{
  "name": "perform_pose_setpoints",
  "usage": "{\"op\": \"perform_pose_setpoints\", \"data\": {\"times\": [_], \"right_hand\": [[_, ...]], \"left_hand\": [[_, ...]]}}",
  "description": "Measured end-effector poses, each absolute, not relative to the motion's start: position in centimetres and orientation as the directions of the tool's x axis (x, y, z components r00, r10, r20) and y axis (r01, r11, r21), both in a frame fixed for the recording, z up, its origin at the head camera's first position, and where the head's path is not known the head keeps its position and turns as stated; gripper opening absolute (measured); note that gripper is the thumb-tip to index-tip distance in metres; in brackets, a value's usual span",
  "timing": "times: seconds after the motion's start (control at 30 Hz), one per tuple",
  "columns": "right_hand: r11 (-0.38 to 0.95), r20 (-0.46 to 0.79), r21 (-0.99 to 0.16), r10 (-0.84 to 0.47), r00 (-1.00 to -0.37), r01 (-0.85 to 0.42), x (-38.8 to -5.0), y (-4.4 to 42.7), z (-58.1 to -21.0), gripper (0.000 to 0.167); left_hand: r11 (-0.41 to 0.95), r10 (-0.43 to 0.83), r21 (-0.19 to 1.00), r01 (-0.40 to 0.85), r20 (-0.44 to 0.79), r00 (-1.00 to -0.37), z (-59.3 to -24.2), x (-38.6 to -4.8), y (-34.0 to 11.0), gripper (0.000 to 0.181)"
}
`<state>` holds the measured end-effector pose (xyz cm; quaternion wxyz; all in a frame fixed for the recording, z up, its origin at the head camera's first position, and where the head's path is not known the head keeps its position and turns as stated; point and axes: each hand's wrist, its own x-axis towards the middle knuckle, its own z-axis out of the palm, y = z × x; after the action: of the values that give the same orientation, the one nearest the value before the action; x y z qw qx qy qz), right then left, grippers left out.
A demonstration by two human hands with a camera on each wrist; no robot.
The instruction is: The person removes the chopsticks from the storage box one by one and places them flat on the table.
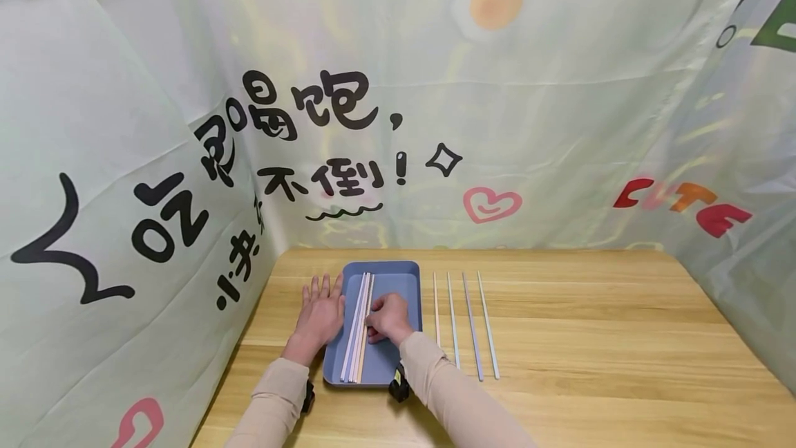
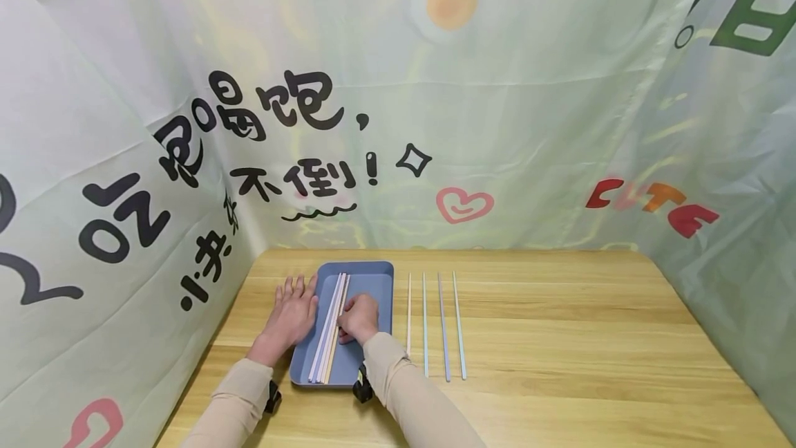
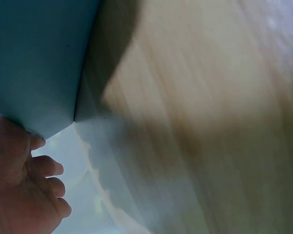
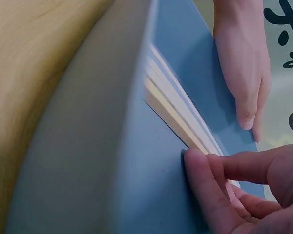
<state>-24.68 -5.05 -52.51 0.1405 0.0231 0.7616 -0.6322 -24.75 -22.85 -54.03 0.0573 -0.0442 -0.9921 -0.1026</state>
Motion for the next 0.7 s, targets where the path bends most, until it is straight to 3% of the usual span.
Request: {"op": "perform_pose_setpoints", "data": {"times": [0.7], "right_hand": [[0.349, -0.149, -0.930, -0.075, -0.986, 0.114, -23.93, -5.09, -52.16, 0.023]], "left_hand": [[0.973, 0.082, 0.204, 0.111, 0.142, -0.986, -54.16, -24.64, -22.86, 0.056]]}}
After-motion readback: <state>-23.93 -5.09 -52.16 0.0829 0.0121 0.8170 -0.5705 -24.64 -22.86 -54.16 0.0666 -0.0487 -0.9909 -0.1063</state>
